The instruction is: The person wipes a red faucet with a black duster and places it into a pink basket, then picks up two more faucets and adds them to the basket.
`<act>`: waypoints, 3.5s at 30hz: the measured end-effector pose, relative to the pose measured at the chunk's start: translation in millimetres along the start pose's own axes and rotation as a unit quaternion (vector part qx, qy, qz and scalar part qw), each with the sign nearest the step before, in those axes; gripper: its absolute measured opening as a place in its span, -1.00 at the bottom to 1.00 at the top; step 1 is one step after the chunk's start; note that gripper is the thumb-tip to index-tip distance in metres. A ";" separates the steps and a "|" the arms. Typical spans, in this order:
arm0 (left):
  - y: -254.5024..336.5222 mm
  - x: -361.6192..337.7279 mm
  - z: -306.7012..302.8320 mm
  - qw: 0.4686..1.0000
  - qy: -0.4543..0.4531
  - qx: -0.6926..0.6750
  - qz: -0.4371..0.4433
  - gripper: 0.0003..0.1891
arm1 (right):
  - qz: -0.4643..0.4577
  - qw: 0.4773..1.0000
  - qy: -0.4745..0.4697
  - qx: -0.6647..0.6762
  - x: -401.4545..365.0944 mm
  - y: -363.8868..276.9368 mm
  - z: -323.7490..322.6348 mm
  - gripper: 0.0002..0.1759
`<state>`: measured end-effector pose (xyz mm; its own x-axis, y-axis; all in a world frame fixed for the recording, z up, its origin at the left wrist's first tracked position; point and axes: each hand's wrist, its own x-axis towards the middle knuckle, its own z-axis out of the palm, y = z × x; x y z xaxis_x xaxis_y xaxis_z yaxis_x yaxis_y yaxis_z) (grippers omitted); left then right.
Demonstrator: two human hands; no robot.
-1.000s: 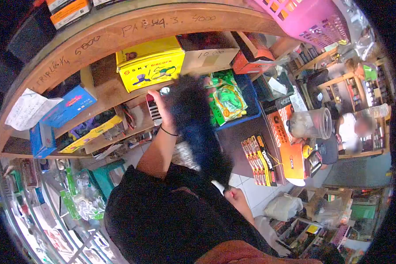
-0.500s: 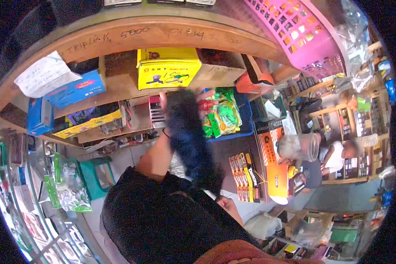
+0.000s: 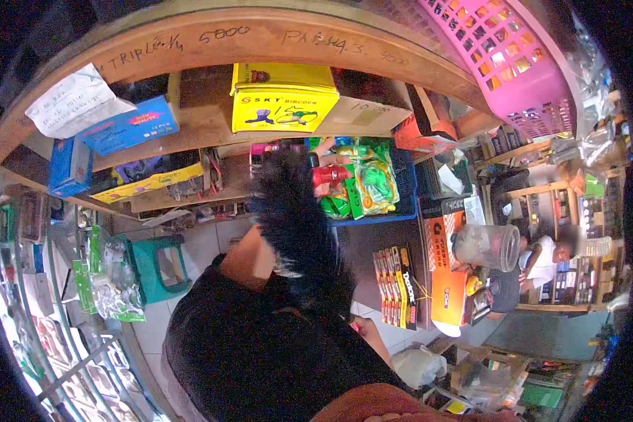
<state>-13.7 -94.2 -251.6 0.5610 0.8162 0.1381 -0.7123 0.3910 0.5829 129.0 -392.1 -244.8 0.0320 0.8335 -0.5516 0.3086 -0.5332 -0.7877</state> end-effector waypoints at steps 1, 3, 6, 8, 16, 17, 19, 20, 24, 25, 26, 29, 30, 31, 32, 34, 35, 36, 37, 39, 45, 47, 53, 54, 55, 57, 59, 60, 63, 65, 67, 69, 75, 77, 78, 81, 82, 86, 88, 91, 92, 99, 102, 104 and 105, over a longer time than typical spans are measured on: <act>-4.7 1.4 -9.0 1.000 -0.001 0.006 -0.002 -0.21 | 0.029 0.999 0.039 0.010 1.6 -4.3 -1.4 -0.74; -5.8 2.6 -22.9 0.911 -0.166 -0.378 -0.004 -0.13 | 0.055 0.995 0.078 0.029 1.8 -6.2 0.4 -0.74; -14.4 11.3 2.4 0.994 -0.047 -0.090 0.050 -0.14 | 0.028 0.998 0.022 0.053 -0.2 -5.5 4.4 -0.72; -15.2 20.1 3.1 0.977 0.099 0.175 0.076 -0.08 | -0.008 0.999 0.037 0.025 5.3 5.7 -2.1 -0.72; 6.3 24.0 23.0 0.993 0.049 -0.100 -0.027 0.10 | -0.075 0.996 0.039 0.008 14.6 13.8 -12.5 -0.74; 5.9 23.1 23.8 0.993 0.050 -0.100 -0.027 0.10 | -0.068 0.996 0.054 0.028 15.4 12.6 -15.8 -0.75; 3.6 18.5 25.7 0.990 0.089 -0.089 0.066 -0.05 | -0.059 0.995 0.068 0.049 14.7 20.4 -19.5 -0.77; 2.1 18.0 26.3 0.990 0.090 -0.090 0.066 -0.05 | -0.045 0.997 0.050 0.024 16.2 34.1 -20.1 -0.77; -1.3 30.3 21.9 0.995 -0.073 -0.072 0.003 -0.28 | -0.065 0.995 0.053 -0.057 19.1 21.7 -26.8 -0.77; -2.0 31.0 18.2 0.995 -0.075 -0.066 0.004 -0.28 | -0.070 0.995 0.051 -0.054 20.9 20.0 -25.7 -0.77; -1.6 30.3 14.8 0.953 -0.187 -0.236 0.016 -0.26 | -0.057 0.995 0.080 0.014 24.0 18.7 -23.4 -0.76; 4.3 27.9 26.5 0.950 -0.193 -0.246 0.025 -0.20 | -0.057 0.994 0.080 0.051 28.2 20.0 -22.5 -0.75; 3.6 28.2 32.7 0.991 -0.084 -0.096 0.032 -0.16 | -0.079 0.995 0.055 -0.010 30.6 21.3 -23.5 -0.74; 3.7 29.2 36.2 0.997 0.028 0.054 0.042 -0.11 | -0.099 0.992 0.031 -0.074 32.1 21.3 -24.3 -0.72; 4.5 33.5 32.7 0.999 0.023 0.027 0.041 -0.04 | -0.102 0.991 0.033 -0.076 33.3 20.4 -23.5 -0.72; 17.1 30.7 27.8 0.979 -0.042 -0.194 0.056 -0.09 | -0.083 0.990 0.116 0.018 34.3 7.7 -17.1 -0.72; 17.7 30.7 29.7 0.968 0.046 -0.242 0.042 -0.08 | -0.085 0.989 0.117 0.014 35.4 9.3 -16.2 -0.72; 19.1 28.8 34.3 0.975 0.029 -0.217 0.033 -0.07 | -0.108 0.989 0.100 -0.008 36.3 9.7 -14.4 -0.73; 20.2 28.2 38.3 0.981 0.011 -0.192 0.024 -0.06 | -0.131 0.987 0.083 -0.031 37.6 8.2 -13.9 -0.73; 19.2 37.7 36.8 0.985 -0.066 0.140 0.072 -0.06 | -0.082 0.992 0.080 -0.047 35.7 5.3 -17.5 -0.75; 23.2 28.5 38.8 0.983 -0.030 -0.180 0.031 -0.04 | -0.119 0.991 0.056 -0.010 41.4 13.4 -19.3 -0.75; 9.4 45.9 12.1 0.997 -0.041 0.046 0.038 -0.04 | -0.104 0.992 0.065 -0.023 39.8 6.7 -22.4 -0.75; 21.7 27.9 28.0 0.934 -0.158 -0.315 0.062 -0.01 | -0.127 0.990 0.057 -0.021 56.8 32.7 -24.5 -0.75; 20.9 36.4 21.6 0.985 -0.095 -0.139 0.042 -0.02 | -0.156 0.983 0.047 -0.081 58.8 31.6 -25.3 -0.75; 19.8 41.7 14.6 0.999 -0.027 0.041 0.021 -0.02 | -0.156 0.983 0.042 -0.084 59.0 30.4 -27.3 -0.75; 24.9 24.3 29.9 0.972 -0.023 -0.221 0.079 -0.03 | -0.097 0.990 0.101 0.010 56.1 24.6 -28.8 -0.75; 16.0 30.5 6.1 0.976 0.069 -0.194 0.073 -0.04 | -0.102 0.990 0.084 -0.045 53.6 13.8 -31.1 -0.75; 29.6 21.6 32.5 0.975 0.070 -0.197 0.071 -0.04 | -0.112 0.986 0.072 -0.100 53.5 11.1 -31.9 -0.74; 31.4 33.9 15.2 0.999 -0.021 0.021 0.042 -0.06 | -0.113 0.984 0.043 -0.130 55.7 15.0 -35.8 -0.72; 30.8 17.2 25.0 0.961 0.018 -0.235 0.147 -0.06 | -0.100 0.988 0.071 -0.090 55.9 14.6 -37.8 -0.72; 27.0 15.0 9.0 0.882 -0.186 -0.420 0.101 -0.03 | -0.088 0.989 0.103 -0.051 51.8 14.2 -40.1 -0.73; 30.1 12.8 22.7 0.972 0.018 -0.205 0.112 0.03 | -0.105 0.992 0.042 -0.063 48.7 13.1 -42.9 -0.75; 29.4 8.8 28.0 0.937 0.073 -0.304 0.156 -0.03 | -0.056 0.996 0.068 -0.007 44.0 19.9 -50.2 -0.76; 14.2 11.1 1.0 0.890 -0.214 -0.380 0.129 -0.16 | -0.056 0.991 0.016 -0.116 44.0 24.8 -51.0 -0.75; 16.6 10.6 9.5 0.974 -0.135 -0.104 0.147 -0.17 | -0.058 0.992 0.017 -0.115 45.6 29.4 -51.0 -0.75; 31.7 0.2 31.8 0.949 -0.199 -0.198 0.144 -0.15 | -0.132 0.988 0.012 -0.081 49.7 33.8 -49.2 -0.74; 34.1 0.0 17.0 0.972 0.088 -0.186 0.111 -0.10 | -0.107 0.993 0.027 -0.045 49.2 30.1 -46.5 -0.74; 31.5 -4.7 21.2 0.972 -0.081 -0.191 0.113 -0.05 | -0.121 0.991 -0.021 -0.052 51.3 24.8 -36.6 -0.76; 39.8 -0.3 11.1 0.972 -0.154 -0.154 0.093 0.01 | -0.116 0.992 -0.006 -0.046 48.7 10.8 -38.3 -0.76; 40.7 -15.5 15.1 0.948 0.064 -0.293 0.103 0.01 | -0.085 0.996 0.008 -0.009 49.1 11.0 -40.9 -0.77; 40.6 -17.3 18.0 0.886 -0.117 -0.439 0.089 0.04 | -0.063 0.998 0.010 0.025 50.9 14.3 -41.9 -0.77; 37.1 -16.5 9.7 0.960 0.074 -0.244 0.118 0.04 | -0.074 0.997 0.002 -0.011 50.3 25.7 -43.5 -0.76; 34.4 -21.1 20.7 0.959 0.072 -0.262 0.086 0.10 | -0.083 0.993 -0.014 -0.087 53.1 41.1 -44.8 -0.74; 31.4 -21.5 18.5 0.966 0.000 -0.230 0.114 0.11 | -0.077 0.983 -0.044 -0.161 53.0 45.0 -45.2 -0.74; 37.9 -20.7 15.3 0.974 -0.092 -0.190 0.084 0.12 | -0.077 0.990 -0.034 -0.110 50.8 41.4 -43.5 -0.74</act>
<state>-45.9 -102.8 -220.1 0.4635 0.8061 0.3679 -0.8860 0.4154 0.2061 184.8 -365.5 -293.4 -0.0936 0.8868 -0.4526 0.5053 -0.3494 -0.7891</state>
